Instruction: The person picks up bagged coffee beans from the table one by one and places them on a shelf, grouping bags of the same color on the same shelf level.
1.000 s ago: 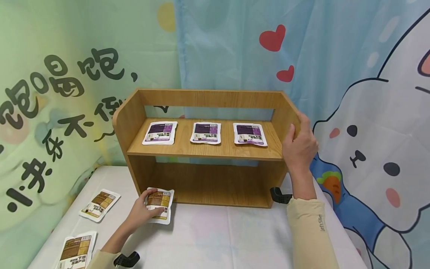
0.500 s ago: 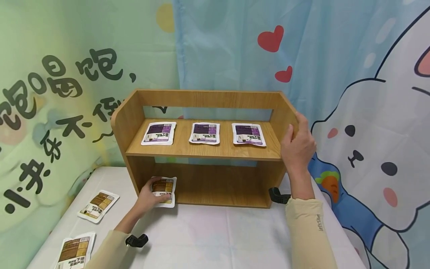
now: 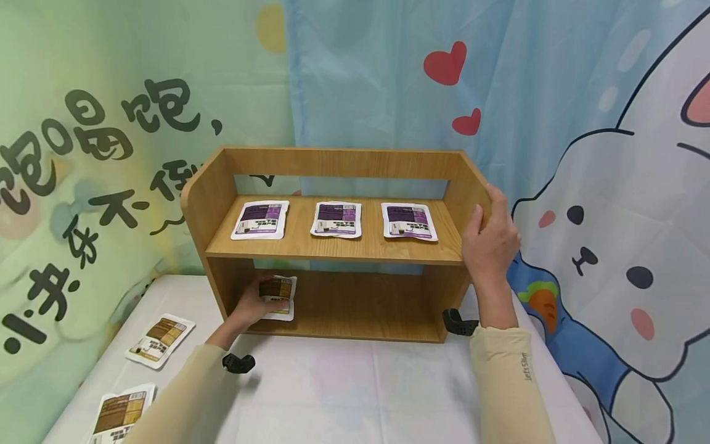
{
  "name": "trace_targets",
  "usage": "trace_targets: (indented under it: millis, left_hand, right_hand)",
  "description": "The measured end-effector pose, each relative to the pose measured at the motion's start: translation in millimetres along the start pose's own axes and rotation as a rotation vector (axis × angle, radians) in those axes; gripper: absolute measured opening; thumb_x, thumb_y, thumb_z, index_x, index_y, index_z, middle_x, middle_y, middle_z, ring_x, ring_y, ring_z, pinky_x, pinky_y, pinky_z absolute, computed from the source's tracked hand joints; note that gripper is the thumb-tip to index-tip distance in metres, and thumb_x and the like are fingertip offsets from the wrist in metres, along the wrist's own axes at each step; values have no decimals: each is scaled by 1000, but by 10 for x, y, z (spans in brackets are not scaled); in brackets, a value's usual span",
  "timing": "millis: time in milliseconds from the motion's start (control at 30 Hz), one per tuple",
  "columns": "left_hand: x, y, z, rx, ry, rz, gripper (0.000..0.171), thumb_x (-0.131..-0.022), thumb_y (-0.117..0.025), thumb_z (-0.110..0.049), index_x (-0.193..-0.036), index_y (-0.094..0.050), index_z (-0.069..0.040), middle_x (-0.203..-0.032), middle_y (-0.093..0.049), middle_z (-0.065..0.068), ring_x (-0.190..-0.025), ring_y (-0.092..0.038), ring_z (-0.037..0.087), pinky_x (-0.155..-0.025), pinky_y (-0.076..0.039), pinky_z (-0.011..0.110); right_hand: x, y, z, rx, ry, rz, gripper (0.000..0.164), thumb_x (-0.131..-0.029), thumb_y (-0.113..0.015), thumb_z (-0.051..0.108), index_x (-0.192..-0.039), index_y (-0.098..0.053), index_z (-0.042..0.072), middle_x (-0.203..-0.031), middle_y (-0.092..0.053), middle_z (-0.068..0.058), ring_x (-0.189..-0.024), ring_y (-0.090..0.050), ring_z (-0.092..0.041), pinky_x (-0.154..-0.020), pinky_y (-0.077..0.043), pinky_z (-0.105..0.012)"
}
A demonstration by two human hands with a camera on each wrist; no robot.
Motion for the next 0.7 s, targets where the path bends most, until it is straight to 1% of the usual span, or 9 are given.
trace_targets:
  millis: [167,333,500,600,700]
  left_hand:
    - [-86,11,40,41,7,24,85,-75,-86,-21,-141,-36,0,-140,-39,22,-129,-37,37,-109,-27,49]
    - [-179,27,43,66,7,28,85,-76,-85,-22,-142,-35,0,-141,-38,21,-129,-36,36,-109,-26,49]
    - [-247,30,38,52,0,13,86,-75,-86,-22,-142,-36,0,-141,-39,21,-130,-36,37,-110,-26,49]
    - [-266,30,78,37,6,7,85,-75,-86,-19,-141,-36,1,-141,-39,22,-130,-35,37,-110,-25,49]
    - [-265,12,133,25,21,14,83,-75,-85,-17,-140,-37,0,-141,-38,22,-130,-35,37,-110,-25,50]
  right_hand:
    - [5,-10,6,-13,-9,14,38,-102,-48,30,-139,-46,20,-119,-63,-21,-98,-63,-43,-77,-51,-56]
    - [-1,-3,-8,-3,3,6,38,-102,-48,30,-138,-46,19,-117,-63,-22,-97,-63,-43,-76,-51,-55]
    - [-16,9,-8,-3,6,5,38,-102,-48,30,-138,-46,19,-118,-63,-21,-96,-63,-43,-76,-51,-55]
    - [-18,11,-5,-4,10,10,38,-102,-47,30,-138,-46,19,-118,-63,-21,-96,-63,-43,-76,-51,-55]
    - [-16,17,-10,0,13,10,38,-102,-48,30,-138,-46,18,-118,-63,-21,-96,-64,-43,-76,-51,-55]
Point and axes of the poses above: each hand's wrist, its own x-axis away from the middle knuckle, its own y-axis out of the back of the hand, z = x × y, the point moved 7 cm from there along -x, towards the middle knuckle
